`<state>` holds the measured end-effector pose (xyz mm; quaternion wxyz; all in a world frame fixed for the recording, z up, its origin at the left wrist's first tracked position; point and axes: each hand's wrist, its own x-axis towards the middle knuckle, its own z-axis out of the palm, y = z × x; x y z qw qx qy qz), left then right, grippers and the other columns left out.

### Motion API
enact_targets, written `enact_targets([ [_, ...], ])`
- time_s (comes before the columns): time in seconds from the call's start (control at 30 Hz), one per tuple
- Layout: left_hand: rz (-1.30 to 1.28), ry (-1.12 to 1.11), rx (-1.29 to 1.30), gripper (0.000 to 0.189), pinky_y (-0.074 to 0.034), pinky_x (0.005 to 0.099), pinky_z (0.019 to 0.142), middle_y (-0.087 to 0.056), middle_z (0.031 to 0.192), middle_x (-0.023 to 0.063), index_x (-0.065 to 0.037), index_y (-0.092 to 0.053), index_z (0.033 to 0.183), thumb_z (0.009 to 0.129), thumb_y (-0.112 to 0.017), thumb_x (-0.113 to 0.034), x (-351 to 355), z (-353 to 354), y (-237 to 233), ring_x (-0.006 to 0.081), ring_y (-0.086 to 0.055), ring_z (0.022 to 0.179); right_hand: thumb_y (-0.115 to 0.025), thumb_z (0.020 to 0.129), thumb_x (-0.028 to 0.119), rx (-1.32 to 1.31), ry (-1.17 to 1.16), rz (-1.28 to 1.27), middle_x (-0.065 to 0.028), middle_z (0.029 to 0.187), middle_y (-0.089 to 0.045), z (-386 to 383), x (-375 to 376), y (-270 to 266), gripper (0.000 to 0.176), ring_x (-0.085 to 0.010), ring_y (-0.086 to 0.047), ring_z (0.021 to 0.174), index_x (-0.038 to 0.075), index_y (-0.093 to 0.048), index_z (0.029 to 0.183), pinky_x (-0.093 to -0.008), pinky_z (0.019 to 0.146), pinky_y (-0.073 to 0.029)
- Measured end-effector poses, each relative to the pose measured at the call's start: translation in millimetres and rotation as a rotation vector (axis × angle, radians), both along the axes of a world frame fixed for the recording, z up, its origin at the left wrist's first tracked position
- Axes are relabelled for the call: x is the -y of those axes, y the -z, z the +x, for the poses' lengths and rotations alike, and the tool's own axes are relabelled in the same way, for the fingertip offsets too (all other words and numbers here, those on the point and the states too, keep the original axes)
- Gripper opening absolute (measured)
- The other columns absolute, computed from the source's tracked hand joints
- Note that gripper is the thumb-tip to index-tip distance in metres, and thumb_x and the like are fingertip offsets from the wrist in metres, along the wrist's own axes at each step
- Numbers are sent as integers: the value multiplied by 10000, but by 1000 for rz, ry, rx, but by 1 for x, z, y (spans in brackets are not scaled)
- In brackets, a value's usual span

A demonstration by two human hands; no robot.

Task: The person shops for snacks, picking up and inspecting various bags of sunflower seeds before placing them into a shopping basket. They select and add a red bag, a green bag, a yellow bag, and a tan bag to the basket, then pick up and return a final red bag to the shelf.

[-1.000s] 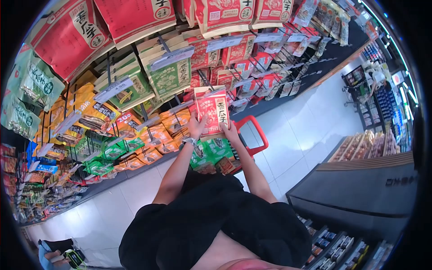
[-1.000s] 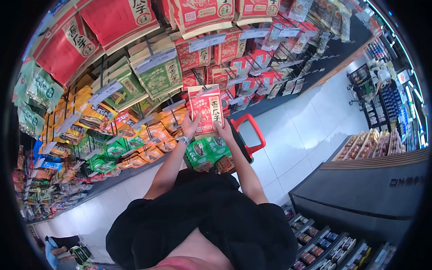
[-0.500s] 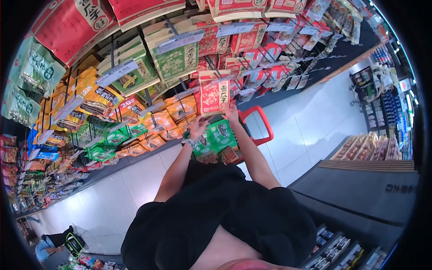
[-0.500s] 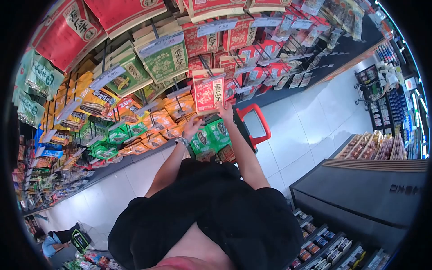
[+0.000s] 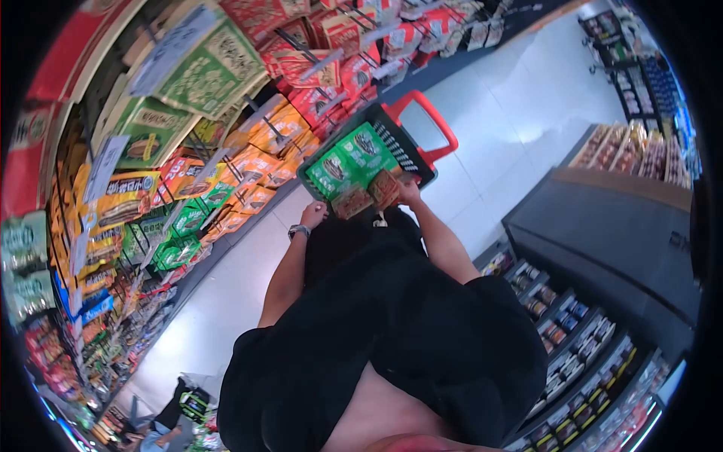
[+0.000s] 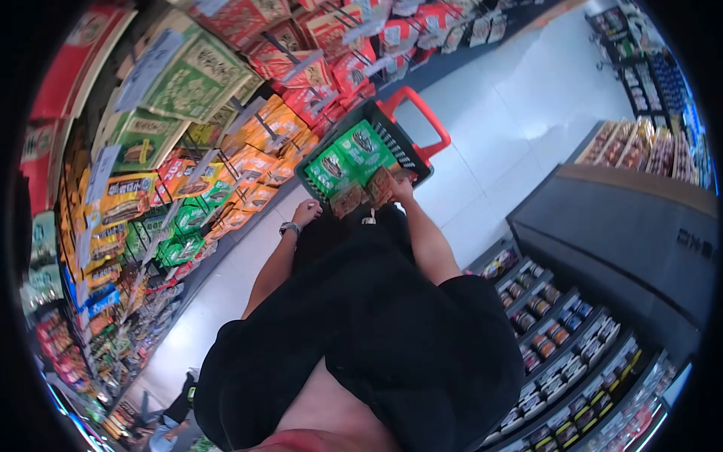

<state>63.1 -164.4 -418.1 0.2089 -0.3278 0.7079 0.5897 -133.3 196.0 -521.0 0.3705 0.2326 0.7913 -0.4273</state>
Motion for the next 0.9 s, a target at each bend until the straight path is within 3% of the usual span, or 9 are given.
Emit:
enact_targets([
  [0.1, -17, 58, 22, 292, -601, 314, 729, -792, 954, 124, -37, -698, 1221, 1049, -652, -269, -11, -3, 1, 171, -751, 798, -740, 935, 538, 171, -15, -7, -117, 1125, -699, 17, -8, -42, 661, -250, -722, 904, 59, -576, 1361, -467, 697, -646],
  [0.3, -48, 140, 44, 296, -612, 327, 765, -784, 971, 133, 0, -690, 1235, 1046, -655, -225, -34, 0, 6, 193, -765, 849, -710, 967, 485, 170, 90, -169, -102, 1133, -668, 30, -3, -11, 612, -220, -684, 937, 70, -567, 1394, -456, 767, -642],
  [0.33, -51, 149, 37, 284, -618, 335, 774, -780, 980, 140, 5, -685, 1244, 1052, -642, -199, -38, 1, 4, 208, -769, 880, -713, 971, 472, 179, 124, -162, -107, 1190, -659, 32, -2, -3, 630, -238, -678, 1044, 80, -547, 1435, -464, 808, -636],
  [0.5, -64, 136, 109, 276, -622, 339, 790, -776, 998, 151, 8, -676, 1255, 1059, -626, -179, -63, -2, -22, 219, -770, 902, -694, 997, 450, 321, 299, -277, -95, 1278, -664, 26, -2, 18, 615, -276, -646, 1210, 121, -522, 1487, -501, 918, -597],
  [0.63, -77, 158, 42, 287, -617, 338, 795, -782, 1019, 147, -12, -670, 1273, 1054, -636, -196, -82, -5, -36, 220, -767, 903, -638, 1040, 385, 396, 417, -441, -83, 1274, -667, 11, 2, 34, 482, -269, -695, 1115, 145, -551, 1449, -488, 898, -598],
  [0.7, -90, 177, 52, 296, -611, 334, 798, -782, 1016, 145, -13, -665, 1282, 1056, -636, -202, -89, -9, -49, 220, -764, 888, -622, 1048, 390, 429, 491, -406, -77, 1169, -687, 5, 5, 56, 426, -246, -697, 979, 125, -603, 1380, -447, 780, -609],
  [0.83, -125, 191, 105, 307, -598, 335, 808, -783, 1020, 142, -18, -657, 1293, 1059, -629, -215, -102, -9, -66, 219, -759, 868, -622, 1009, 238, 441, 512, -553, -73, 1019, -661, -2, -1, 115, 263, -227, -667, 841, 127, -628, 1247, -430, 745, -609],
  [0.87, -112, 185, 115, 309, -596, 337, 813, -785, 1018, 140, -20, -659, 1289, 1056, -633, -222, -105, -10, -69, 218, -759, 874, -500, 1032, 172, 440, 512, -491, -66, 931, -662, -15, 4, 82, 203, -182, -658, 804, 126, -651, 1159, -375, 694, -593],
  [0.9, -118, 188, 112, 309, -596, 337, 813, -785, 1018, 140, -20, -659, 1289, 1056, -633, -222, -107, -10, -69, 218, -759, 874, -500, 1032, 172, 438, 513, -498, -66, 931, -662, -18, 6, 72, 203, -182, -658, 804, 126, -651, 1159, -375, 694, -593],
])
